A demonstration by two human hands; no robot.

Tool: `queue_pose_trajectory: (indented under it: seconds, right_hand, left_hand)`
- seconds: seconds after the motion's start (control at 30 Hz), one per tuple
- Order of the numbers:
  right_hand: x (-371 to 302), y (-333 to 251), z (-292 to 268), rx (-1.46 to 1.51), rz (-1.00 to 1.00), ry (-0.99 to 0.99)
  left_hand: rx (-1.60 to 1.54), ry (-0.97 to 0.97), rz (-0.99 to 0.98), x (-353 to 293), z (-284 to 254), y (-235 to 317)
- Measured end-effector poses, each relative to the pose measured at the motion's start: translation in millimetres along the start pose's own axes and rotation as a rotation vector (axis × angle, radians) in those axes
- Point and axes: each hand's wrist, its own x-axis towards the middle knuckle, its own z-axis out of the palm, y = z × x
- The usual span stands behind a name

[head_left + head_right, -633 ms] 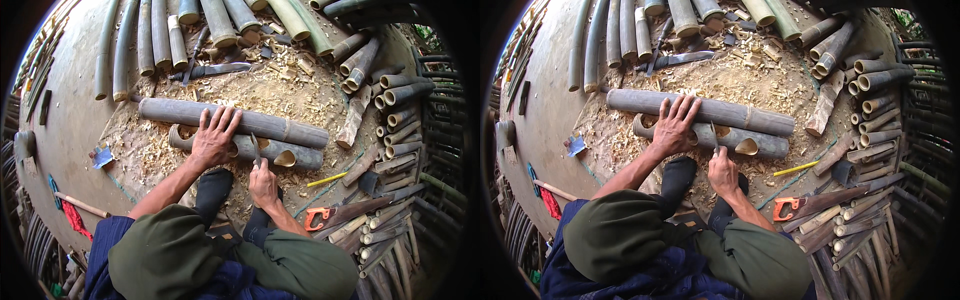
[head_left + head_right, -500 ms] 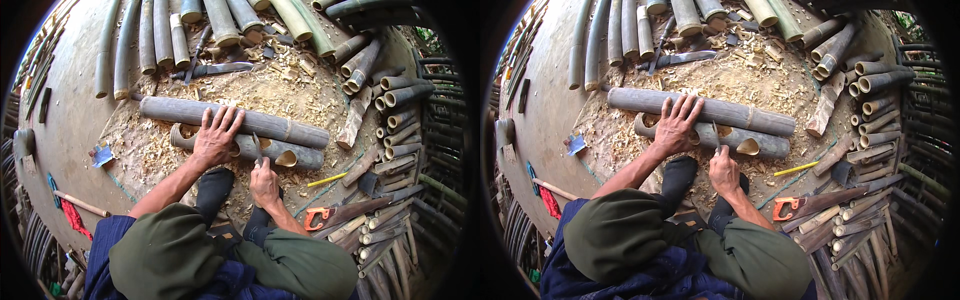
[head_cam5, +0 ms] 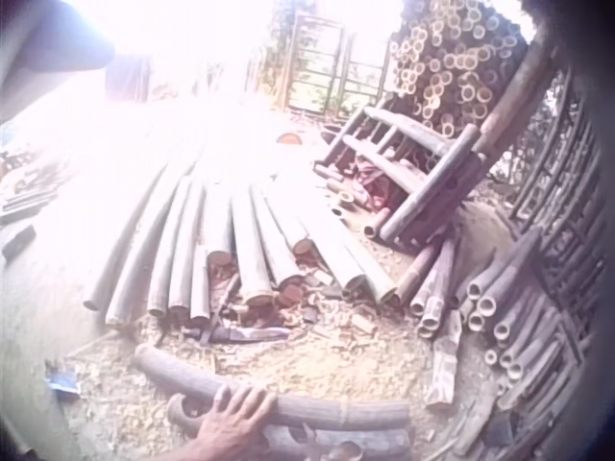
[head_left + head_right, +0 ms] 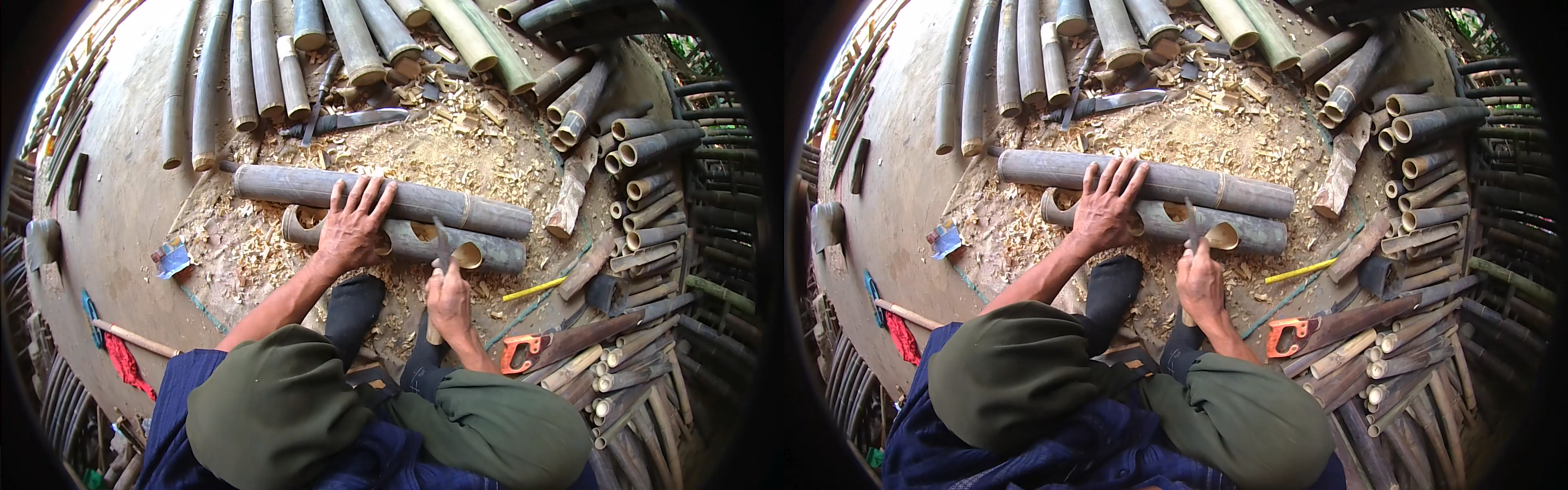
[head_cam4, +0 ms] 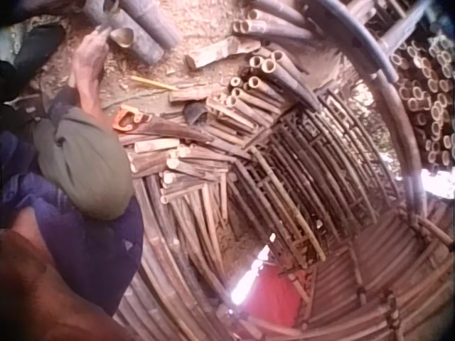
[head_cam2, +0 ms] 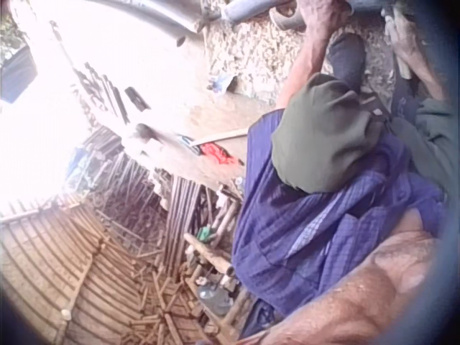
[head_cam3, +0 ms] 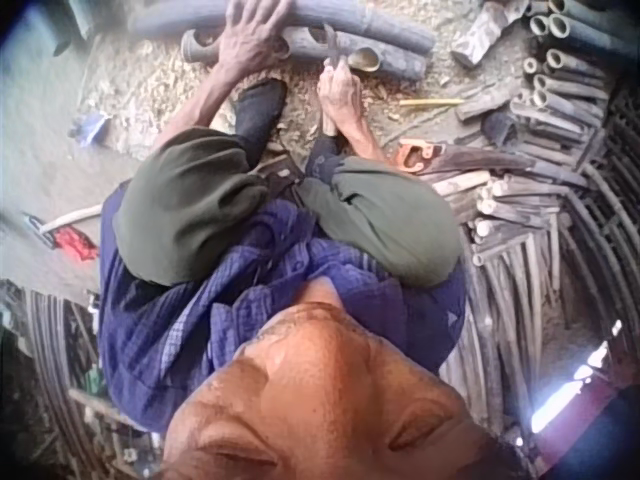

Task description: The person cuts bamboo poles into shorter sections using a hand saw and a knife. They then use a chisel and mallet to carve out the interior of the bamboo pieces.

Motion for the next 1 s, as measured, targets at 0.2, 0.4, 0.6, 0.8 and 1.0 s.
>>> queue_pose_trajectory:
  seconds: [0.2,0.4,0.6,0.8,1.0]
  right_hand:
    - [-5,28,-5,-0.141,-0.125,0.105]
    - [-2,31,4,-0.150,-0.123,0.138]
    - [2,15,-2,-0.185,-0.062,0.096]
    - [9,8,-14,-0.246,0.046,0.013]
    - [21,17,-38,0.015,0.085,-0.089]
  left_hand:
    - [0.051,-0.038,-0.013,1,2,-3]
    - [0.057,-0.054,-0.006,1,1,-2]
    - [0.061,-0.037,-0.006,-1,2,-3]
    - [0.024,-0.036,-0.015,-2,1,0]
    - [0.062,-0.037,0.003,1,-4,0]
